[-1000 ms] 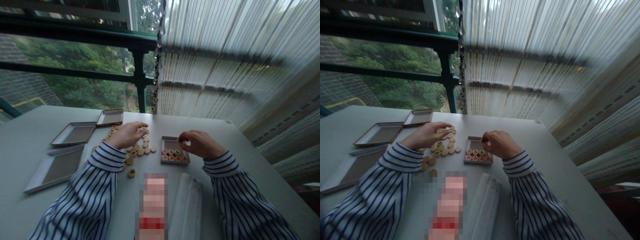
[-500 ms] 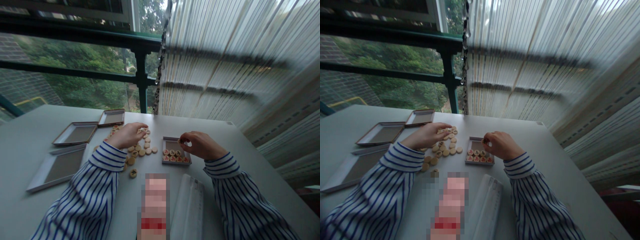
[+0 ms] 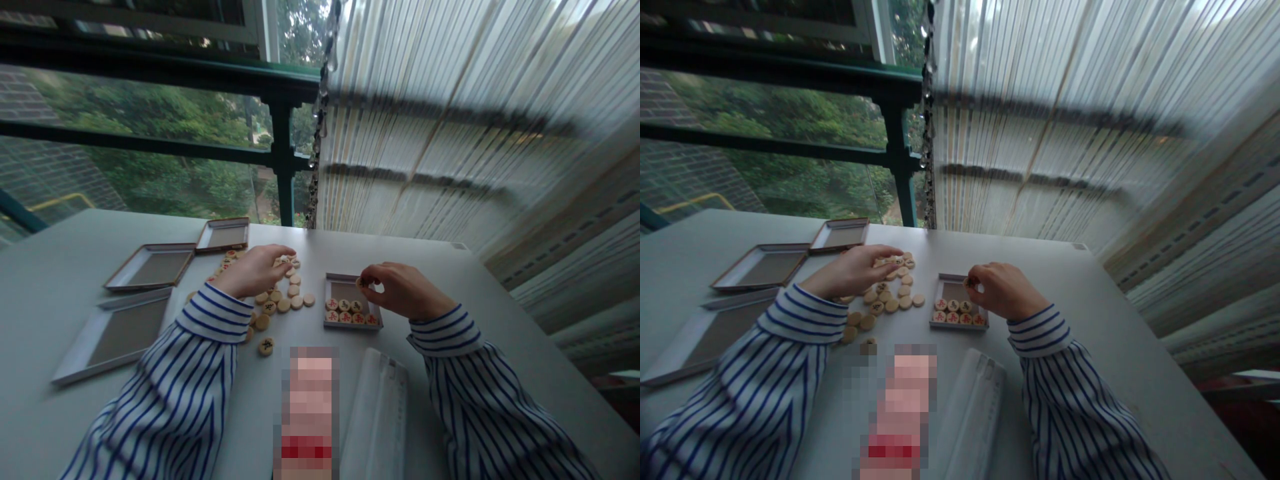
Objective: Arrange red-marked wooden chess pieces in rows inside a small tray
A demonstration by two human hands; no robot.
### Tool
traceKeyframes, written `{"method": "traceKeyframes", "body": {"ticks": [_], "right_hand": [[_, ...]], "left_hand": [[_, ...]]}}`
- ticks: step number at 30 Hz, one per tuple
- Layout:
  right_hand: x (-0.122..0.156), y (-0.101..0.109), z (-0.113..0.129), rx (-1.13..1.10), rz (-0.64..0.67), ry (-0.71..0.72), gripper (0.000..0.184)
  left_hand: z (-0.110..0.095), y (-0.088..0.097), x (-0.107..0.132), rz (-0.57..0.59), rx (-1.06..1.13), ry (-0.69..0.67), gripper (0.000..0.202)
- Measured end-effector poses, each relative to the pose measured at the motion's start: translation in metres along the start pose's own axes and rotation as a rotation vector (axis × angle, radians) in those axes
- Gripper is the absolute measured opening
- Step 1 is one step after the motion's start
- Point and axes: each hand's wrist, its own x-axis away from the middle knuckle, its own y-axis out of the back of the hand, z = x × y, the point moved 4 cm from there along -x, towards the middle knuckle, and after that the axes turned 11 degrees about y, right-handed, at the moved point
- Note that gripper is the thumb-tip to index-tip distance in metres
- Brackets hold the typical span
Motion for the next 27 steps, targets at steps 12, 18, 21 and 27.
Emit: {"method": "traceKeyframes", "body": {"ticks": [12,18,21,27], "right_hand": [[0.0001,0.0,0.0001,0.002,-0.001,-0.001,0.02],[0.0003,0.0006,0.0001,0.009,-0.004,0.0,0.02],[0.0001,0.0003,0.0,0.009,0.002,-0.005,0.02],[0.0001,0.0011,0.0006,0.007,-0.002,-0.01,0.021]], "left_hand": [[0.0044,-0.0015,-0.002,-0.006,0.006,-0.009,0.041],[0.0048,-0.0008,-0.0012,-0.007,0.014,-0.01,0.042],[0.0055,-0.0013,-0.0014,-0.004,0.018,-0.01,0.042],[0.0048,-0.0013,-0.001,-0.007,0.011,-0.013,0.042]]}}
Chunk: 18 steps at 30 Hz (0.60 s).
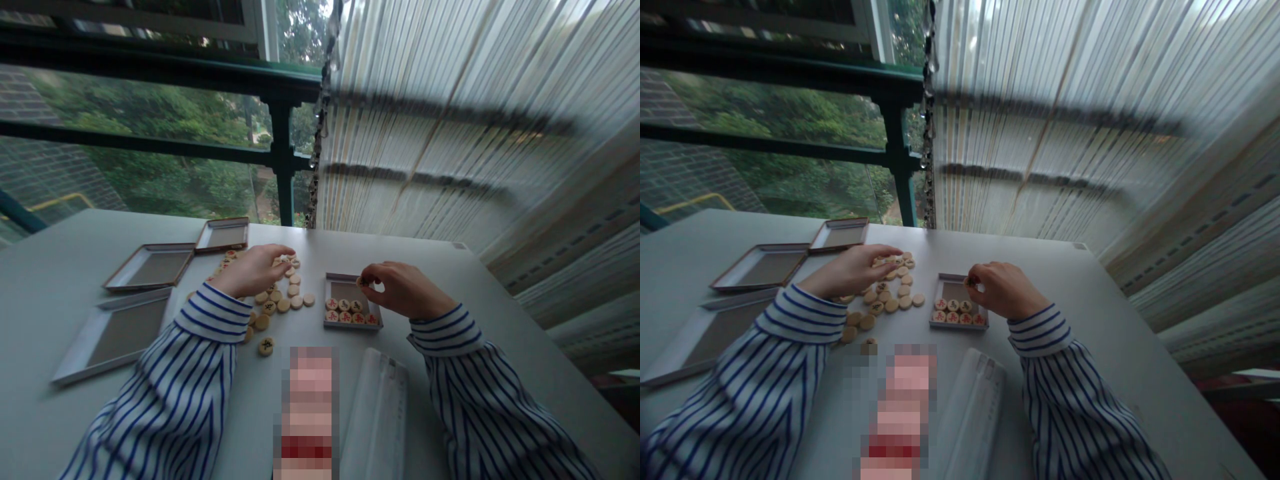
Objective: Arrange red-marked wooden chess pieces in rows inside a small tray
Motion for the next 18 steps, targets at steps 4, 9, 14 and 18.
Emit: {"method": "traceKeyframes", "body": {"ticks": [4,9,14,18], "right_hand": [[0.0003,0.0011,0.0005,-0.014,0.013,-0.011,0.021],[0.0003,0.0006,0.0002,-0.018,0.018,-0.005,0.021],[0.0003,-0.0003,-0.0008,-0.016,0.001,0.002,0.021],[0.0003,0.0,-0.0011,-0.014,0.001,-0.003,0.02]], "left_hand": [[-0.001,0.0,0.0003,0.005,-0.004,0.002,0.042],[-0.0008,-0.0007,-0.0005,0.004,-0.006,0.001,0.042],[-0.0028,-0.0001,-0.0001,0.012,-0.008,0.001,0.043],[-0.0062,0.0011,0.0011,0.018,-0.02,0.009,0.043]]}}
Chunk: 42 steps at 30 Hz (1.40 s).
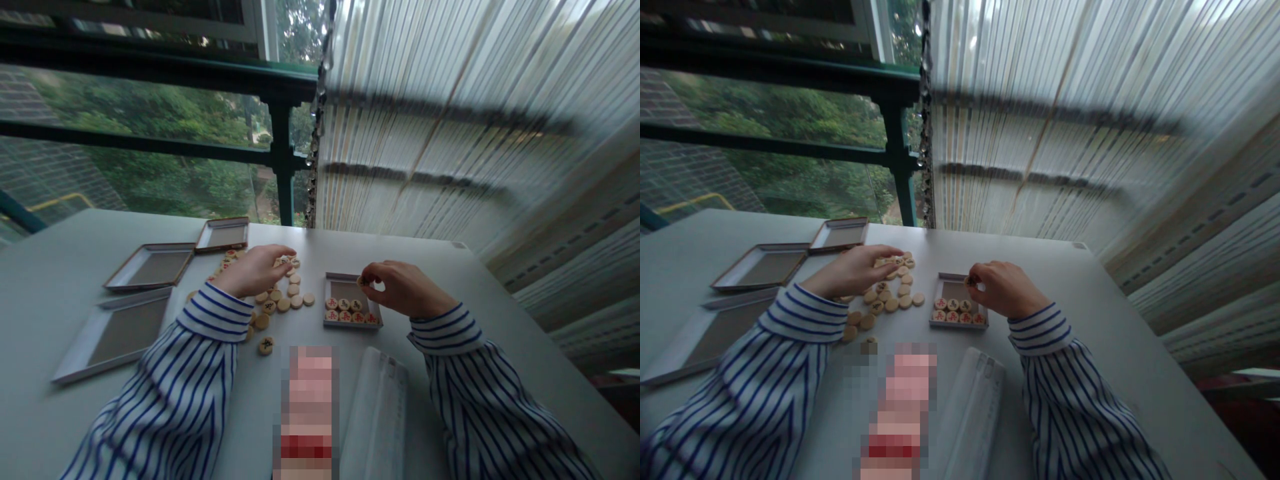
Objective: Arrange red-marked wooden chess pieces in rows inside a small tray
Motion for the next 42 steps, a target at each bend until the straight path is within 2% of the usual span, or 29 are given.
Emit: {"method": "traceKeyframes", "body": {"ticks": [23,42], "right_hand": [[0.002,0.0,-0.003,-0.009,0.032,-0.014,0.021],[0.005,-0.004,-0.009,0.002,0.086,-0.036,0.02]], "left_hand": [[0.002,-0.013,-0.003,-0.009,0.023,-0.075,0.044],[-0.018,-0.02,0.002,0.029,-0.025,-0.106,0.041]]}}
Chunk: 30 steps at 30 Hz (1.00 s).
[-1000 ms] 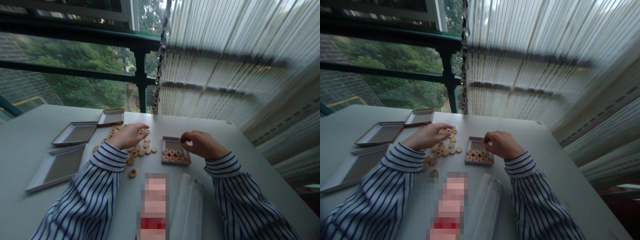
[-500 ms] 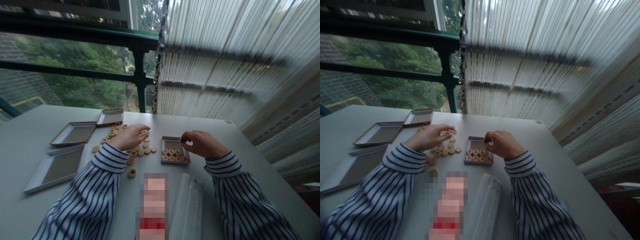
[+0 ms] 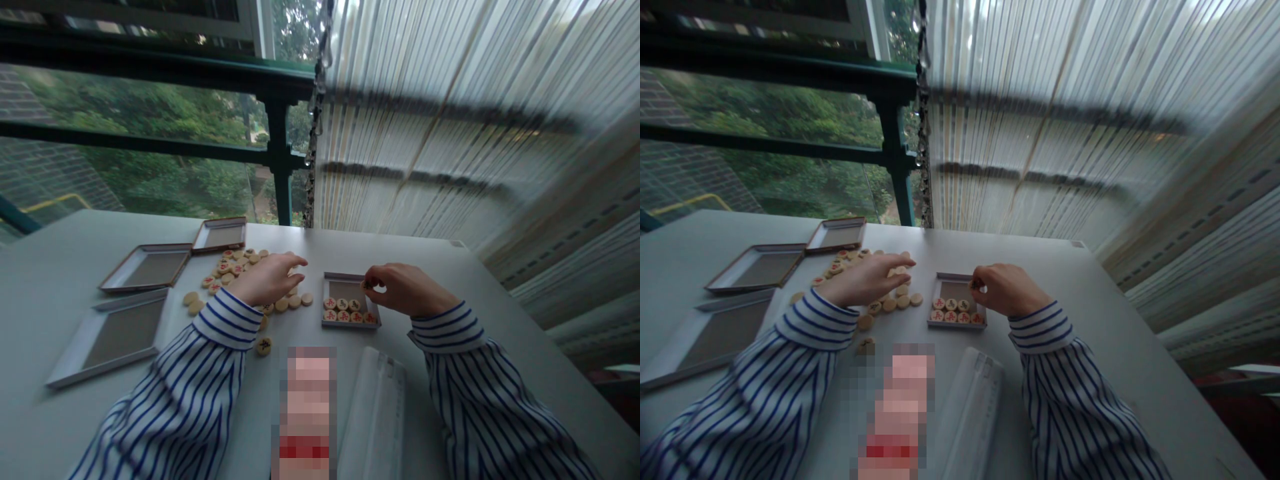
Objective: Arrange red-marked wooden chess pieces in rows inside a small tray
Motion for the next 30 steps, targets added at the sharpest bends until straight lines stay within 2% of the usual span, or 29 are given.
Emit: {"method": "traceKeyframes", "body": {"ticks": [13,17,30], "right_hand": [[-0.003,-0.015,-0.005,0.01,0.131,0.008,0.026],[-0.004,-0.019,-0.006,-0.002,0.192,-0.009,0.027],[-0.007,-0.028,-0.007,-0.033,0.269,-0.007,0.03]], "left_hand": [[-0.008,-0.022,-0.003,0.042,-0.026,-0.074,0.038],[-0.009,-0.024,-0.004,0.043,-0.045,-0.07,0.038],[-0.012,-0.026,-0.003,0.053,-0.066,-0.085,0.037]]}}
